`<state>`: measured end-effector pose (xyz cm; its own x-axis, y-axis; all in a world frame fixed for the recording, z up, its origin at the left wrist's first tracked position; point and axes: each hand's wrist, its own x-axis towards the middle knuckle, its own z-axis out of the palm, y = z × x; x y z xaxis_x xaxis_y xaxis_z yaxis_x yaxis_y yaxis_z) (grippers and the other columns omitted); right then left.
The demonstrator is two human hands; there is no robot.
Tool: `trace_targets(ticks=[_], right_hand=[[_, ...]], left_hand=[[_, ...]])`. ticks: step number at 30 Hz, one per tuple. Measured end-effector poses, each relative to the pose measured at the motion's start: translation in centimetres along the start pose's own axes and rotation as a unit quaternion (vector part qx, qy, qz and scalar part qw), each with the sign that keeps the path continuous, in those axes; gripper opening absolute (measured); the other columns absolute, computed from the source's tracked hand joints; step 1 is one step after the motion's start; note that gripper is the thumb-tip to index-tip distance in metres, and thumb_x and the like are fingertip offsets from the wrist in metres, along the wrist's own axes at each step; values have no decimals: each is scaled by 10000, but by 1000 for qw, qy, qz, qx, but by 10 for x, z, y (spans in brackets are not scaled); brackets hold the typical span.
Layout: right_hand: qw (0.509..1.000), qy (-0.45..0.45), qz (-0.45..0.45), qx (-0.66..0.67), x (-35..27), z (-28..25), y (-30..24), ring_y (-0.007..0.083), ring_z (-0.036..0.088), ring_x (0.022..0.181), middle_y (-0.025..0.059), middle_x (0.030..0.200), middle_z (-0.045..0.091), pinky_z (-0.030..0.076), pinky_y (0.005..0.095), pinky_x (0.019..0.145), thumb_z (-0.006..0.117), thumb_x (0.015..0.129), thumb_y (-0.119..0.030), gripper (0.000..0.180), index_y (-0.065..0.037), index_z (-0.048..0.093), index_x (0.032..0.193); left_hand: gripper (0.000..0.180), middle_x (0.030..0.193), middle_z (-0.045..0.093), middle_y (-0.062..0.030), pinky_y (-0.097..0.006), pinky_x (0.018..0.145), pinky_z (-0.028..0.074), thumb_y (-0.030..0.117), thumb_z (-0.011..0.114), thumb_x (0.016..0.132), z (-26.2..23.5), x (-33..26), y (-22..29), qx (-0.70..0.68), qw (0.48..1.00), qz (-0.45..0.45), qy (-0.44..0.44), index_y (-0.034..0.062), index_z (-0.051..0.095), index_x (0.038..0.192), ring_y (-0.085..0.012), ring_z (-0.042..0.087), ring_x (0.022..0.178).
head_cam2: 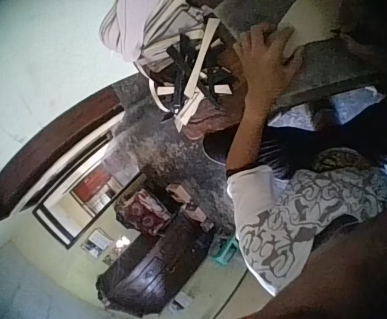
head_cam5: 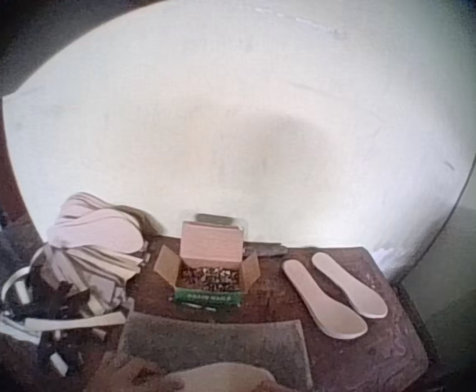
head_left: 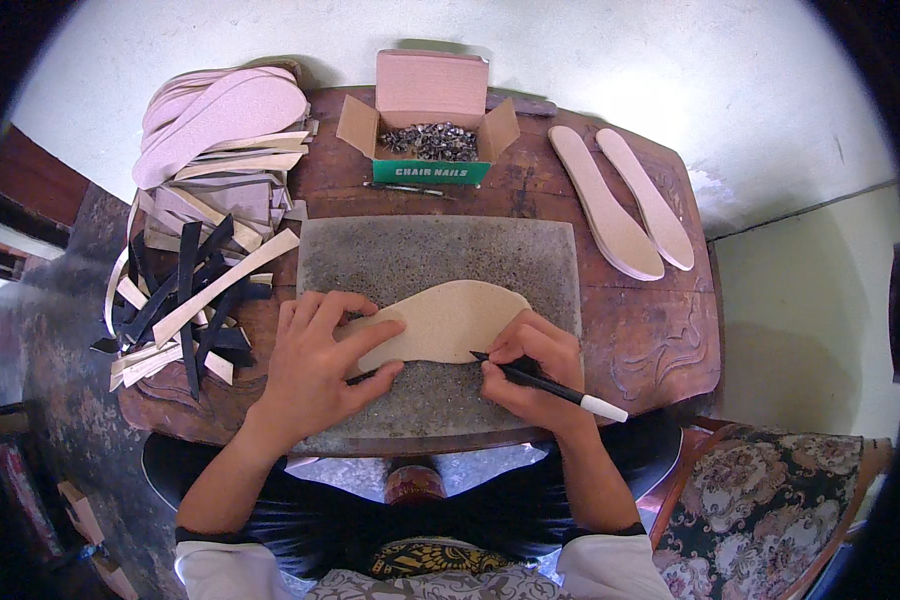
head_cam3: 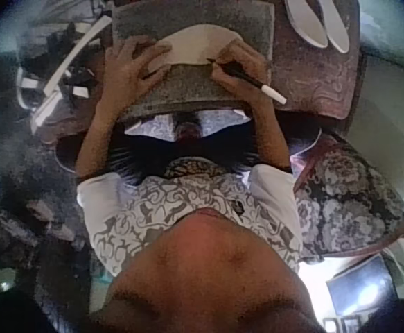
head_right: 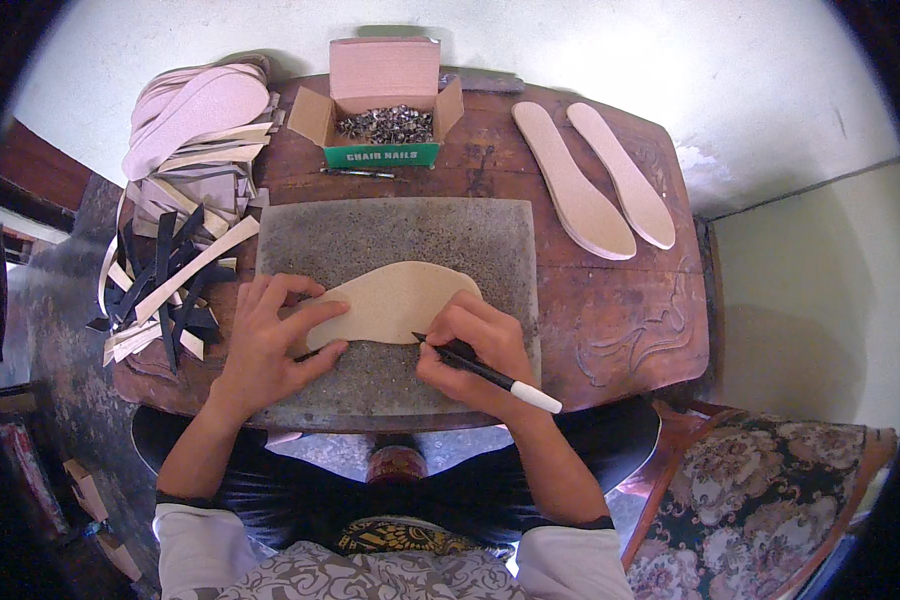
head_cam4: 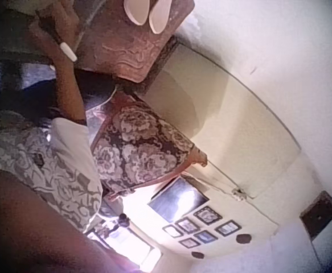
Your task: The person sits cross-legged on the floor and uses a black marker to draw lines on the edges of beige shoe insoles. They pick up insoles from a stack, mark them on a grey mat, and place them back on the table.
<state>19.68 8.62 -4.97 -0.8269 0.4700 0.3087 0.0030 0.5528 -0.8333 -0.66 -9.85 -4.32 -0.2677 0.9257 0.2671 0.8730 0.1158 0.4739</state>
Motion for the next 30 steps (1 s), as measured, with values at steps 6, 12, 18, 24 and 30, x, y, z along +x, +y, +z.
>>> trace_targets(ticks=[6, 12, 18, 24, 30], right_hand=[[1000, 0, 5, 6, 0, 1, -2, 241, 639, 687, 95, 794, 606, 513, 325, 644, 747, 696, 18, 203, -29, 577, 797], [1000, -6, 2, 3, 0, 1, -2, 248, 641, 690, 93, 793, 605, 512, 329, 642, 744, 696, 12, 204, -31, 573, 797], [1000, -9, 7, -6, 0, 1, -2, 250, 635, 687, 92, 786, 596, 510, 328, 640, 744, 694, 7, 203, -34, 573, 795], [1000, -6, 4, 4, 1, 1, -1, 248, 633, 683, 91, 784, 595, 508, 329, 636, 742, 694, 12, 206, -36, 567, 791], [1000, -7, 4, -1, 1, 1, -2, 246, 630, 686, 91, 783, 596, 507, 330, 637, 745, 697, 13, 205, -37, 571, 791]], left_hand=[[410, 1158, 609, -29, -435, 903, 419, 323, 840, 765, 1, -1, -1, -3, 1000, -3, 2, 206, 760, 1150, -256, 550, 1016], [416, 1164, 607, -29, -436, 907, 419, 325, 841, 765, 1, -1, 0, -4, 1000, -3, 2, 205, 758, 1155, -259, 550, 1019], [417, 1165, 609, -31, -437, 909, 421, 320, 842, 761, 1, -1, -1, 2, 1000, -2, 0, 203, 757, 1152, -256, 552, 1019], [412, 1163, 611, -31, -435, 907, 413, 315, 839, 762, 1, 0, 0, -3, 1000, -1, 2, 202, 757, 1150, -254, 560, 1007], [432, 1160, 608, -52, -413, 878, 453, 246, 866, 731, -2, 1, 1, 1, 1000, 10, 5, 185, 755, 1144, -277, 546, 988]])
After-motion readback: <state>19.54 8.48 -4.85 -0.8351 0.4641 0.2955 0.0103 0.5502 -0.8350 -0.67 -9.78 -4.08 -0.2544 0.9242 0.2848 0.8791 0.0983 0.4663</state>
